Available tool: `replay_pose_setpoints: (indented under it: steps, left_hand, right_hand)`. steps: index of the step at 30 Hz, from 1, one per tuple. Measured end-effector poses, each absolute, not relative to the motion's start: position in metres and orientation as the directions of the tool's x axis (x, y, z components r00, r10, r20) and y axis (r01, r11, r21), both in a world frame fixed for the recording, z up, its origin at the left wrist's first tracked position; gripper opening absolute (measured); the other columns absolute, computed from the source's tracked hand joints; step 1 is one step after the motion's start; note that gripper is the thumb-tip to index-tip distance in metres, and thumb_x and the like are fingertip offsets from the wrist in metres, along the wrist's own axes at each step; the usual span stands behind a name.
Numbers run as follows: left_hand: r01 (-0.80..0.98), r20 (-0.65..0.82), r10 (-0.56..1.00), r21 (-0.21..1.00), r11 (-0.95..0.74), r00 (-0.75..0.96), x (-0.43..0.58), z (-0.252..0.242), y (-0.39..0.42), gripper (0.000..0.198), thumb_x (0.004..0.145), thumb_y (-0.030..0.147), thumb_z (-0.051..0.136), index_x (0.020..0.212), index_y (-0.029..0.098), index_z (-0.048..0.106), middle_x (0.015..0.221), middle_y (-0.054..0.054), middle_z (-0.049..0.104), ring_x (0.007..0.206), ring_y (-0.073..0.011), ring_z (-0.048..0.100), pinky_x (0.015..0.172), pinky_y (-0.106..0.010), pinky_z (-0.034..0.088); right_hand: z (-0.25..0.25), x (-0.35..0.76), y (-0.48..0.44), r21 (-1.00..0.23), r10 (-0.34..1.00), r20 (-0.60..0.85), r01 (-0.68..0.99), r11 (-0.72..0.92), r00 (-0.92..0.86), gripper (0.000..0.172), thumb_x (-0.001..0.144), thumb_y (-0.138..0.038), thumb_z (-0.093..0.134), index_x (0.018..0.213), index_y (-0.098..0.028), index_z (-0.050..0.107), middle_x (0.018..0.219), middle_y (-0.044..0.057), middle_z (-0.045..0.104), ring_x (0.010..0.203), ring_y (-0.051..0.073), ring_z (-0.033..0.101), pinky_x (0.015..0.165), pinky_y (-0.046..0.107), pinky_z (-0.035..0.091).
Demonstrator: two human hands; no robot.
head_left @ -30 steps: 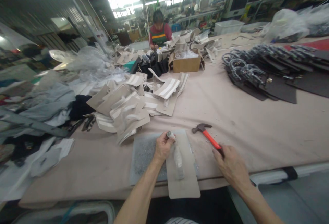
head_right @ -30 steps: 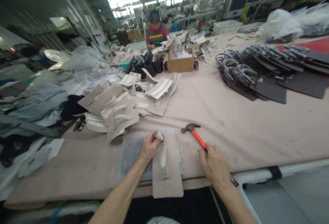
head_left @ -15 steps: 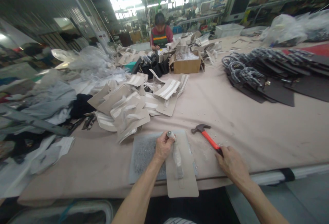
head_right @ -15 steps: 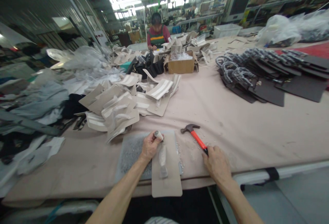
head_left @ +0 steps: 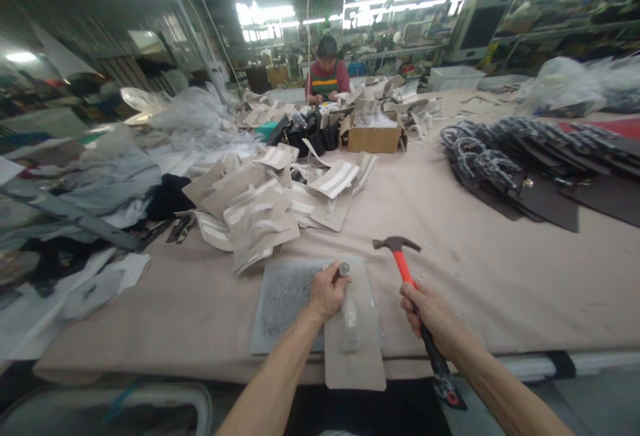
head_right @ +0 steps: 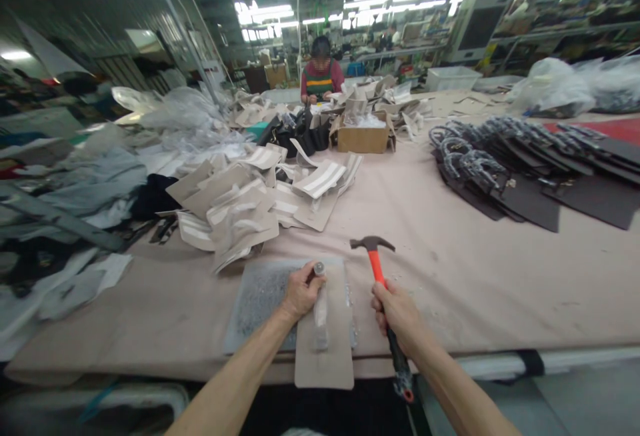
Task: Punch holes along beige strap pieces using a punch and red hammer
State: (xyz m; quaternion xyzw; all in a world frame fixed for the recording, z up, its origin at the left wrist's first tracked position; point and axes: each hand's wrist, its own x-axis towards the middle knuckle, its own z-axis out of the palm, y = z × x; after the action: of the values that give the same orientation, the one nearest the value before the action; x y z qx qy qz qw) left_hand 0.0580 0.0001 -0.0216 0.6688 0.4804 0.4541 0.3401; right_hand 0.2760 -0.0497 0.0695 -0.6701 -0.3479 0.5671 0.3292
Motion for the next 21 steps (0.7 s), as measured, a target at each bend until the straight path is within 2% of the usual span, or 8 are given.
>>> replay_pose_setpoints:
  steps: [2, 5, 8, 11, 13, 17, 19, 21]
  left_hand:
    - [0.317, 0.276, 0.954, 0.9, -0.299, 0.116, 0.058, -0.022, 0.001, 0.011, 0.082, 0.019, 0.06, 0.092, 0.019, 0.066, 0.075, 0.001, 0.061, 0.069, -0.0155, 0.055, 0.067, -0.023, 0.042]
    - [0.317, 0.285, 0.952, 0.898, -0.306, 0.113, 0.058, -0.024, 0.001, 0.011, 0.081, 0.018, 0.061, 0.09, 0.019, 0.066, 0.073, 0.001, 0.059, 0.067, -0.0149, 0.054, 0.066, -0.023, 0.04]
    - [0.315, 0.279, 0.955, 0.901, -0.297, 0.104, 0.059, -0.025, 0.001, 0.012, 0.08, 0.017, 0.061, 0.091, 0.018, 0.066, 0.068, 0.002, 0.056, 0.063, -0.0139, 0.051, 0.063, -0.022, 0.038]
    - [0.306, 0.263, 0.96, 0.91, -0.28, 0.096, 0.059, -0.026, 0.002, 0.011, 0.079, 0.016, 0.061, 0.088, 0.018, 0.066, 0.064, 0.004, 0.051, 0.058, -0.0128, 0.047, 0.058, -0.022, 0.035]
    - [0.309, 0.277, 0.955, 0.903, -0.297, 0.109, 0.058, -0.026, 0.002, 0.008, 0.08, 0.016, 0.06, 0.086, 0.018, 0.065, 0.065, 0.004, 0.051, 0.06, -0.0129, 0.048, 0.06, -0.022, 0.035]
    - [0.32, 0.285, 0.951, 0.896, -0.308, 0.117, 0.057, -0.028, 0.003, 0.01, 0.081, 0.018, 0.061, 0.089, 0.019, 0.066, 0.07, 0.002, 0.057, 0.066, -0.0143, 0.052, 0.065, -0.023, 0.039]
    - [0.313, 0.27, 0.956, 0.904, -0.292, 0.113, 0.057, -0.029, 0.003, 0.014, 0.081, 0.019, 0.061, 0.093, 0.019, 0.068, 0.071, 0.002, 0.058, 0.066, -0.0146, 0.052, 0.065, -0.023, 0.04]
    - [0.303, 0.261, 0.959, 0.91, -0.282, 0.111, 0.057, -0.03, 0.002, 0.018, 0.081, 0.019, 0.061, 0.097, 0.019, 0.069, 0.071, 0.002, 0.058, 0.065, -0.0143, 0.052, 0.064, -0.023, 0.039]
  right_hand:
    - [0.092, 0.272, -0.051, -0.895, 0.961, -0.228, 0.355, -0.271, 0.158, 0.027, 0.094, -0.048, 0.041, 0.08, -0.025, 0.043, 0.059, -0.006, 0.043, 0.045, 0.012, 0.04, 0.044, 0.025, 0.03]
    - [0.108, 0.269, -0.057, -0.689, 0.985, 0.168, 0.72, 0.083, 0.047, 0.034, 0.098, -0.051, 0.035, 0.077, -0.024, 0.042, 0.056, -0.003, 0.046, 0.05, 0.015, 0.043, 0.051, 0.028, 0.028]
    - [0.105, 0.268, -0.061, -0.426, 0.97, 0.156, 0.874, 0.234, -0.184, 0.028, 0.099, -0.04, 0.035, 0.078, -0.024, 0.045, 0.056, -0.001, 0.05, 0.046, 0.015, 0.04, 0.051, 0.03, 0.018]
    - [0.115, 0.266, -0.058, -0.294, 0.942, 0.084, 0.895, 0.336, -0.326, 0.024, 0.099, -0.032, 0.038, 0.08, -0.023, 0.048, 0.056, 0.0, 0.054, 0.044, 0.014, 0.041, 0.051, 0.031, 0.015]
    - [0.135, 0.263, -0.054, -0.3, 0.928, 0.219, 0.884, 0.359, -0.303, 0.027, 0.101, -0.035, 0.037, 0.078, -0.023, 0.046, 0.056, -0.001, 0.053, 0.044, 0.013, 0.04, 0.05, 0.03, 0.017]
    - [0.159, 0.255, -0.053, -0.41, 0.821, 0.57, 0.851, 0.328, -0.042, 0.031, 0.105, -0.04, 0.033, 0.083, -0.023, 0.047, 0.056, -0.004, 0.047, 0.045, 0.013, 0.042, 0.049, 0.026, 0.026]
    - [0.144, 0.254, -0.058, -0.406, 0.837, 0.543, 0.855, 0.324, -0.059, 0.032, 0.104, -0.038, 0.03, 0.082, -0.023, 0.048, 0.054, -0.003, 0.048, 0.044, 0.013, 0.045, 0.048, 0.026, 0.026]
    - [0.118, 0.258, -0.064, -0.338, 0.923, 0.325, 0.886, 0.316, -0.205, 0.031, 0.103, -0.033, 0.031, 0.079, -0.023, 0.048, 0.053, -0.001, 0.053, 0.043, 0.014, 0.047, 0.047, 0.028, 0.022]
